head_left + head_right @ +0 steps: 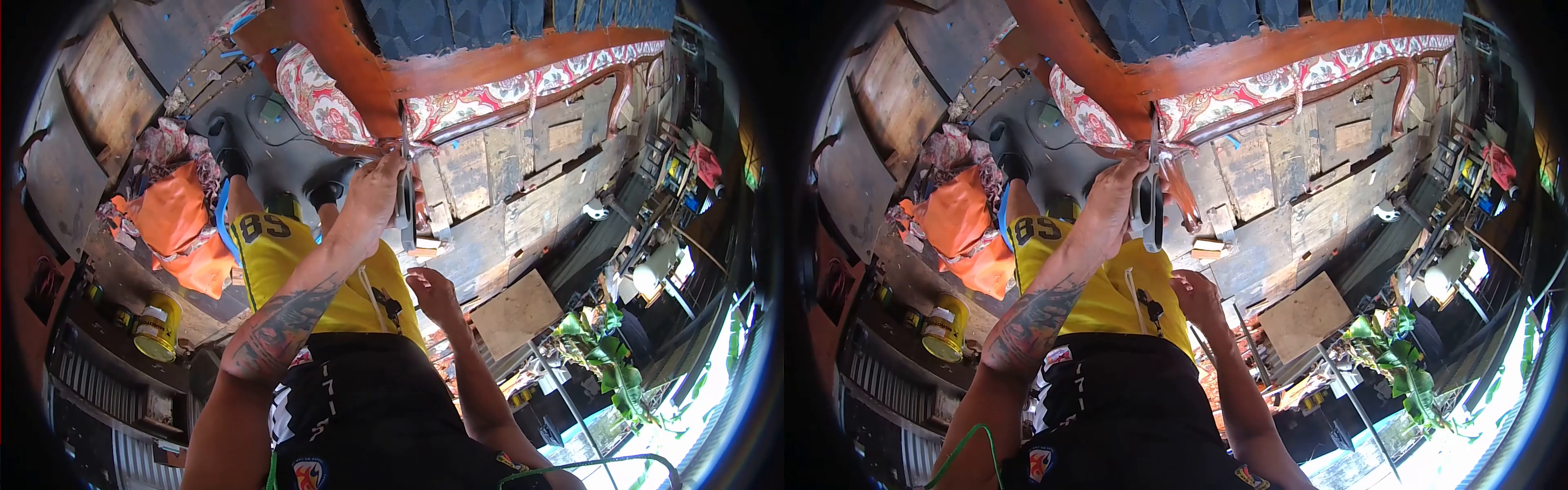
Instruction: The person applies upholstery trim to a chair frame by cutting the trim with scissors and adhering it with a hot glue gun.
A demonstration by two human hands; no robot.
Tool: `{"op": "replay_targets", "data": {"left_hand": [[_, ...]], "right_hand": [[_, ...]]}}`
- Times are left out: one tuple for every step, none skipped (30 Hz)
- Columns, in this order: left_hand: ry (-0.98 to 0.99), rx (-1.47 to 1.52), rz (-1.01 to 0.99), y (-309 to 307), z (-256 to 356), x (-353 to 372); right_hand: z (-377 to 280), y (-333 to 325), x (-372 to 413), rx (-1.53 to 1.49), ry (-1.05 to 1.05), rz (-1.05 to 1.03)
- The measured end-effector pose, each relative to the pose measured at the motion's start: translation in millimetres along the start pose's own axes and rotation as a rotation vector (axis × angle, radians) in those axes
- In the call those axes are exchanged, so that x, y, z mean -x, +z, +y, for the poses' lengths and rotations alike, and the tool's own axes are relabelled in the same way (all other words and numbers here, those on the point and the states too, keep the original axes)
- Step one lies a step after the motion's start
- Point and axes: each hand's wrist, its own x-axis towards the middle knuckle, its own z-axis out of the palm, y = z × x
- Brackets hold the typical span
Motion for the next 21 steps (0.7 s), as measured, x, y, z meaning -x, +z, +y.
{"op": "replay_targets", "data": {"left_hand": [[-0.003, 0.01, 0.001, 0.4, 1.1, 0.7], [-0.003, 0.006, 0.001, 0.0, 0.7, 0.8], [-0.004, -0.008, -0.006, -0.6, -0.6, 1.2], [-0.005, -0.023, -0.013, -0.9, -2.3, 1.8], [-0.005, -0.025, -0.011, -0.6, -4.4, 2.4], [0.001, -0.032, -0.006, 0.0, -7.4, 3.7], [0.007, -0.04, -0.001, 0.8, -10.8, 4.7], [0.006, -0.042, -0.001, 1.2, -15.9, 4.3], [0.022, -0.04, 0.003, 1.3, -22.2, 3.6], [0.036, -0.038, 0.006, 2.4, -24.2, 3.9], [0.035, -0.041, 0.007, 2.6, -24.8, 2.9], [0.028, -0.038, 0.007, 2.7, -24.9, 1.6], [0.021, -0.034, 0.007, 3.2, -23.7, 1.0], [0.021, -0.039, 0.008, 3.3, -22.1, 0.7], [0.007, -0.047, 0.023, 3.2, -20.2, 1.1], [-0.007, -0.058, 0.036, 2.8, -19.3, 1.0], [-0.009, -0.069, 0.032, 2.3, -19.2, 0.4], [-0.021, -0.059, 0.05, 1.4, -19.1, 0.4], [-0.031, -0.052, 0.069, -0.2, -18.8, 0.0], [-0.034, -0.069, 0.069, -3.8, -18.6, 0.0], [-0.029, -0.057, 0.046, -8.2, -18.7, 0.4]], "right_hand": [[0.2, 1.1, -0.6, -0.008, -0.013, 0.006], [1.4, 2.4, -0.7, -0.012, -0.013, 0.007], [3.5, 4.0, 0.4, -0.025, -0.017, 0.009], [5.2, 5.2, 1.1, -0.038, -0.02, 0.012], [7.0, 5.7, 1.1, -0.041, -0.02, 0.011], [9.0, 6.3, 1.9, -0.042, -0.015, 0.009], [9.0, 6.5, 2.6, -0.043, -0.01, 0.008], [9.0, 6.4, 2.0, -0.046, -0.009, 0.008], [9.2, 6.1, 1.2, -0.044, 0.007, 0.012], [8.8, 6.2, 0.1, -0.042, 0.024, 0.015], [9.4, 6.5, -2.0, -0.046, 0.025, 0.015], [10.0, 7.0, -4.3, -0.04, -0.009, 0.046], [7.8, 7.1, -7.9, -0.034, -0.044, 0.077], [5.8, 7.1, -13.5, -0.039, -0.044, 0.077], [4.0, 6.8, -20.2, -0.032, -0.093, 0.141], [-2.0, 5.8, -28.8, -0.027, -0.142, 0.208], [-12.9, 5.1, -42.5, 0.006, -0.198, 0.286], [-31.1, 2.1, -55.1, 0.004, -0.321, 0.381], [-43.2, -0.1, -72.0, 0.002, -0.407, 0.459], [-56.1, -2.3, -88.1, -0.007, -0.468, 0.528], [-70.7, -1.4, -102.6, -0.001, -0.514, 0.641]]}}
